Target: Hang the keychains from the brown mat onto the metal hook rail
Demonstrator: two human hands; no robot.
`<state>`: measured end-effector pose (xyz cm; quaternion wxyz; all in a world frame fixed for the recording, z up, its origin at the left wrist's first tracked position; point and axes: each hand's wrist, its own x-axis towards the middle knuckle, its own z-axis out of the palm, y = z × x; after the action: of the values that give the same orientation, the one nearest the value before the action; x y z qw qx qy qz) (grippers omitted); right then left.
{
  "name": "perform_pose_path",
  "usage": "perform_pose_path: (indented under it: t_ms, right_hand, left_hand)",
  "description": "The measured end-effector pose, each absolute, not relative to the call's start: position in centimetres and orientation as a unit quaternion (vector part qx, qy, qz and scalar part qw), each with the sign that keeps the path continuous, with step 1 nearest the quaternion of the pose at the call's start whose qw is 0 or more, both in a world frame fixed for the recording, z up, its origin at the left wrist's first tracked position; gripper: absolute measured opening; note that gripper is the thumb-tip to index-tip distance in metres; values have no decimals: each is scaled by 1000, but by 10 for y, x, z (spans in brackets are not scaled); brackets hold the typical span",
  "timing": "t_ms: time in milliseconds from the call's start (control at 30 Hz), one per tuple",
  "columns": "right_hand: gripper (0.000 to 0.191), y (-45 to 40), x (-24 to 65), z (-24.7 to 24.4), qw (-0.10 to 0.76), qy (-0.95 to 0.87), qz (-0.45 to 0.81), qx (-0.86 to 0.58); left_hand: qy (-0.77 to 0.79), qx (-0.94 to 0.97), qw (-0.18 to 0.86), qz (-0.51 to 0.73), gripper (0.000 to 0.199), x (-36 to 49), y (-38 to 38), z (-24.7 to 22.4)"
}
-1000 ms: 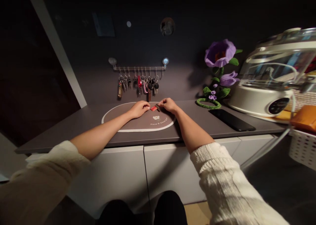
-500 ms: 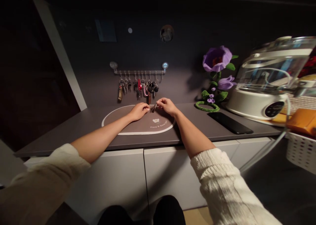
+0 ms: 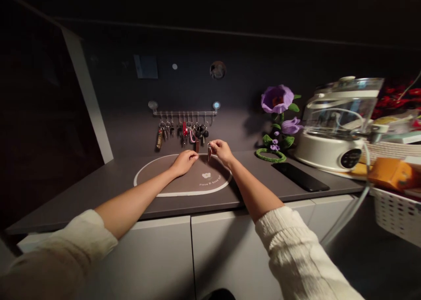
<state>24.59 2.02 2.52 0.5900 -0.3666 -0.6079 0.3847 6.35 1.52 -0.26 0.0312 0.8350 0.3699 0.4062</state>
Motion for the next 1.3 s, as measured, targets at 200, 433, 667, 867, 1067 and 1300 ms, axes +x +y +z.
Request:
perform_pose_path:
  t_ms: [200,433,667,867,1067,1300]
  right_hand:
    - [33,37,247,50,621,-587,352,-381]
    - [21,66,241,84,693,-525,304,-389]
    - [18,87,240,107,736,-468,269,-408]
    - [18,95,240,112,738,-437,290,-424]
    - [18,100,241,110,726,-433,303,-440]
    - [17,99,242,104,716,-433,313,-450]
  left_hand:
    - [377,820,48,428,19,66,20,-6]
    - [378,807,58,451,20,68,19,-5]
    - [384,803,61,452,19,68,20,-5]
    - [387,799,68,455,19,69,18,-5]
    - [390,801,68,449,19,69,20,-5]
    - [391,802,68,447,19,68,18,-3]
